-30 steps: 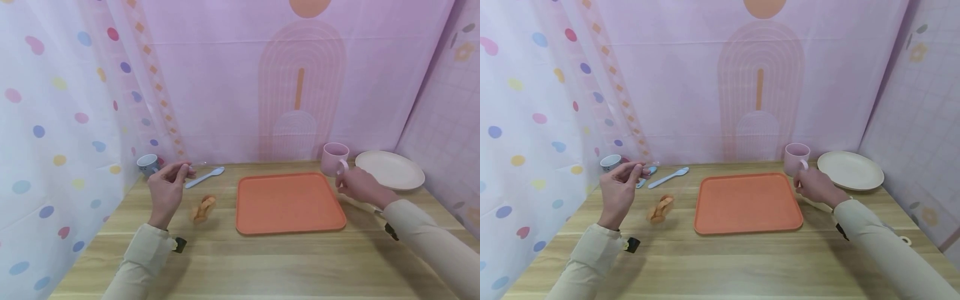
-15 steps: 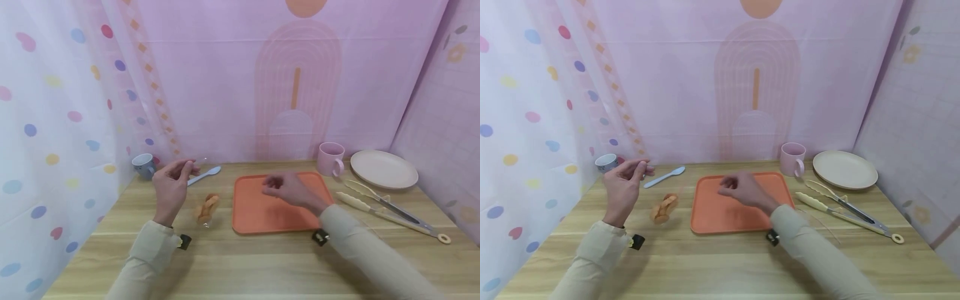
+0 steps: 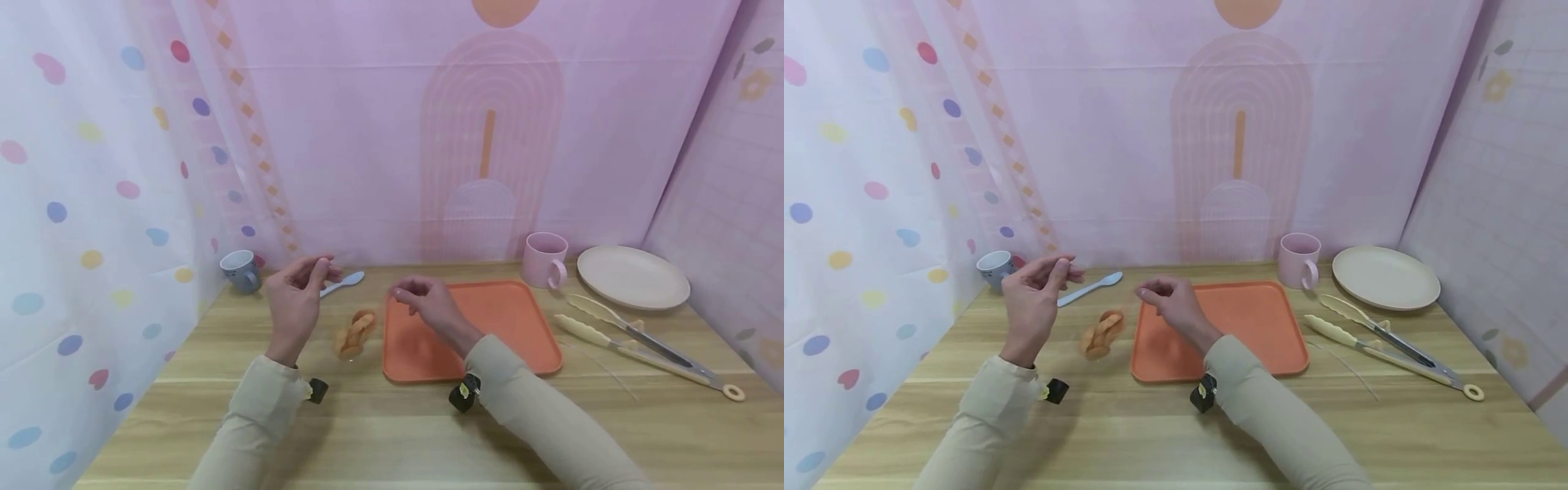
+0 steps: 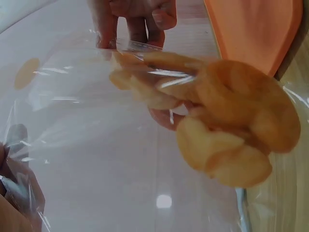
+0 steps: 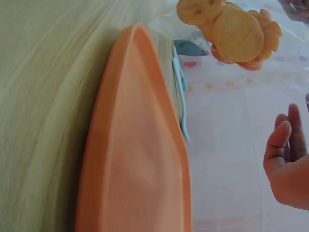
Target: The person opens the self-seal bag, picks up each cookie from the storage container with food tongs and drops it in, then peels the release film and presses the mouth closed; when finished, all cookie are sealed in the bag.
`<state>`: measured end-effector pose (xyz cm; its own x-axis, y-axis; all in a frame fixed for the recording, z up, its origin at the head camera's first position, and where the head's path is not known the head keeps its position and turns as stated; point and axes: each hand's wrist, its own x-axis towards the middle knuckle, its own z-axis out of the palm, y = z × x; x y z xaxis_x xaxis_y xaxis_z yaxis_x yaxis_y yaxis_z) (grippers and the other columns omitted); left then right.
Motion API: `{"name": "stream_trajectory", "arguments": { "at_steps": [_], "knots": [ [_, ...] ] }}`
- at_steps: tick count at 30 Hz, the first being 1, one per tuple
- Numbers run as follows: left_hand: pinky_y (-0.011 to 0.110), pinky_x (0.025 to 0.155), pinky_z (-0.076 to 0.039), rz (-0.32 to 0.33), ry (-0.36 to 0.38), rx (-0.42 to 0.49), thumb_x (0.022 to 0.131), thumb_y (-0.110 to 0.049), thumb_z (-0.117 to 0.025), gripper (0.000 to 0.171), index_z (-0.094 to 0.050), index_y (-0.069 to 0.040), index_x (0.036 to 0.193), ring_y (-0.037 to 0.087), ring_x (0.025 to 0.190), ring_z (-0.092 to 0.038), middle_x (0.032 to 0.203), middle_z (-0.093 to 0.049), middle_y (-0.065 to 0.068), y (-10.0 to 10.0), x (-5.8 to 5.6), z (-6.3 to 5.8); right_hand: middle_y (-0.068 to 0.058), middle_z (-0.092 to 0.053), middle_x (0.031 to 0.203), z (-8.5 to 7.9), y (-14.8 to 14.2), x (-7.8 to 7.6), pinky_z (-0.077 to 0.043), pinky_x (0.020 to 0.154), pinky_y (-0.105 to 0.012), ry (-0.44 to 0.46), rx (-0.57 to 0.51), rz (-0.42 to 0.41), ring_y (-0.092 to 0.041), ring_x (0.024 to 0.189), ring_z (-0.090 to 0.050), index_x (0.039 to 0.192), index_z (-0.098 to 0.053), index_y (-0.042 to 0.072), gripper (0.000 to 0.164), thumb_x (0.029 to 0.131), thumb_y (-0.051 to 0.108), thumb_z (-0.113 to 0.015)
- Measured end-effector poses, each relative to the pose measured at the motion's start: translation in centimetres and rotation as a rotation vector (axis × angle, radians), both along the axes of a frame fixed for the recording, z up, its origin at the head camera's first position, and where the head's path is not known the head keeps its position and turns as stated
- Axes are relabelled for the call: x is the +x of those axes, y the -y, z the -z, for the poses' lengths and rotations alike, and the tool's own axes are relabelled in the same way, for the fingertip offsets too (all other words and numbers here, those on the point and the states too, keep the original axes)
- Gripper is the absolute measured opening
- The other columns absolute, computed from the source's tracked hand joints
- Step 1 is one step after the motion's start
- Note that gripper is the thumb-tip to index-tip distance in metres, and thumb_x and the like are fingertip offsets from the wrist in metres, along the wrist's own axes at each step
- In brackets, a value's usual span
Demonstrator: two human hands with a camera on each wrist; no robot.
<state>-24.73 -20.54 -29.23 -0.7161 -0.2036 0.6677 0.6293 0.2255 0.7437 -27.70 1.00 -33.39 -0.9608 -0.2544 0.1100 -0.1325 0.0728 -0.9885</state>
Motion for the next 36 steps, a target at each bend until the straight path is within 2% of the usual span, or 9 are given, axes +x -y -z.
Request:
{"name": "stream_trajectory", "arguments": {
  "at_steps": [5, 7, 14, 18, 22, 27, 29, 31, 36],
  "knots": [
    [0.014, 0.065, -0.055, -0.001, -0.031, 0.004, 0.094, -0.008, -0.069, 0.020, -0.073, 0.010, 0.101, -0.002, 0.067, -0.069, 0.078, -0.075, -0.015, 0.4, -0.1, 0.3, -0.014, -0.072, 0.107, -0.2, 0.0, 0.6, -0.049, 0.072, -0.026, -0.051, -0.017, 0.051, -0.012, 0.083, -0.057, 0.106, -0.073, 0.003, 0.016, 0.099, 0.013, -0.062],
    [0.015, 0.065, -0.057, 0.013, -0.053, 0.013, 0.092, -0.004, -0.070, 0.018, -0.073, 0.012, 0.101, -0.001, 0.068, -0.071, 0.079, -0.076, -0.014, 0.7, -0.1, 0.6, -0.018, -0.071, 0.109, -0.5, 0.1, 0.9, -0.050, 0.075, -0.028, -0.099, -0.020, 0.062, -0.012, 0.085, -0.057, 0.103, -0.071, 0.001, 0.015, 0.100, 0.009, -0.059],
    [0.018, 0.063, -0.059, 0.060, -0.114, 0.000, 0.083, 0.015, -0.071, 0.014, -0.069, 0.019, 0.096, -0.001, 0.067, -0.072, 0.079, -0.075, -0.015, 1.7, 0.4, 0.9, -0.018, -0.070, 0.097, -1.6, -0.2, 1.8, -0.053, 0.080, -0.034, -0.260, 0.014, 0.097, -0.017, 0.087, -0.063, 0.099, -0.065, 0.001, 0.018, 0.102, 0.008, -0.049],
    [0.021, 0.062, -0.059, 0.149, -0.108, -0.046, 0.080, 0.018, -0.072, 0.013, -0.067, 0.021, 0.092, 0.002, 0.067, -0.073, 0.080, -0.076, -0.012, 2.3, 0.5, 0.6, -0.017, -0.069, 0.092, -2.3, -0.8, 2.2, -0.052, 0.075, -0.028, -0.336, 0.034, 0.106, -0.025, 0.087, -0.065, 0.098, -0.065, 0.002, 0.019, 0.103, 0.007, -0.048],
    [0.024, 0.063, -0.060, 0.245, -0.079, -0.113, 0.082, 0.014, -0.073, 0.013, -0.069, 0.020, 0.093, 0.005, 0.070, -0.075, 0.082, -0.077, -0.013, 3.0, 0.8, 0.2, -0.016, -0.071, 0.091, -2.8, -1.6, 2.5, -0.052, 0.069, -0.023, -0.429, 0.072, 0.129, -0.025, 0.084, -0.067, 0.099, -0.068, 0.001, 0.017, 0.102, 0.006, -0.052],
    [0.031, 0.069, -0.062, 0.470, 0.015, -0.116, 0.086, 0.013, -0.069, 0.019, -0.065, 0.023, 0.101, 0.013, 0.076, -0.077, 0.090, -0.079, -0.005, 3.7, 0.9, -0.3, -0.015, -0.075, 0.088, -2.9, -3.1, 3.2, -0.048, 0.063, -0.021, -0.526, 0.072, 0.133, -0.013, 0.079, -0.068, 0.107, -0.073, 0.004, 0.016, 0.098, 0.003, -0.059],
    [0.034, 0.072, -0.062, 0.549, 0.066, -0.099, 0.087, 0.013, -0.067, 0.018, -0.067, 0.019, 0.104, 0.015, 0.078, -0.077, 0.093, -0.080, -0.002, 4.0, 1.0, -0.5, -0.016, -0.075, 0.087, -2.7, -3.7, 3.5, -0.049, 0.063, -0.022, -0.534, 0.017, 0.091, -0.011, 0.077, -0.069, 0.109, -0.072, 0.002, 0.018, 0.097, -0.001, -0.060],
    [0.034, 0.073, -0.062, 0.595, 0.108, -0.088, 0.088, 0.014, -0.065, 0.017, -0.072, 0.012, 0.104, 0.015, 0.079, -0.077, 0.095, -0.080, 0.000, 4.3, 1.1, -0.7, -0.012, -0.075, 0.085, -2.7, -4.0, 3.6, -0.051, 0.063, -0.022, -0.512, -0.053, 0.032, -0.010, 0.075, -0.069, 0.111, -0.072, -0.001, 0.019, 0.096, -0.004, -0.060],
    [0.031, 0.075, -0.062, 0.645, 0.169, -0.074, 0.089, 0.015, -0.063, 0.025, -0.077, -0.005, 0.096, 0.013, 0.081, -0.077, 0.092, -0.079, 0.000, 4.8, 1.5, -1.2, 0.006, -0.074, 0.081, -2.9, -4.6, 3.9, -0.050, 0.061, -0.022, -0.429, -0.180, -0.072, -0.008, 0.068, -0.062, 0.096, -0.070, -0.011, 0.010, 0.093, -0.009, -0.060]
  ]
}}
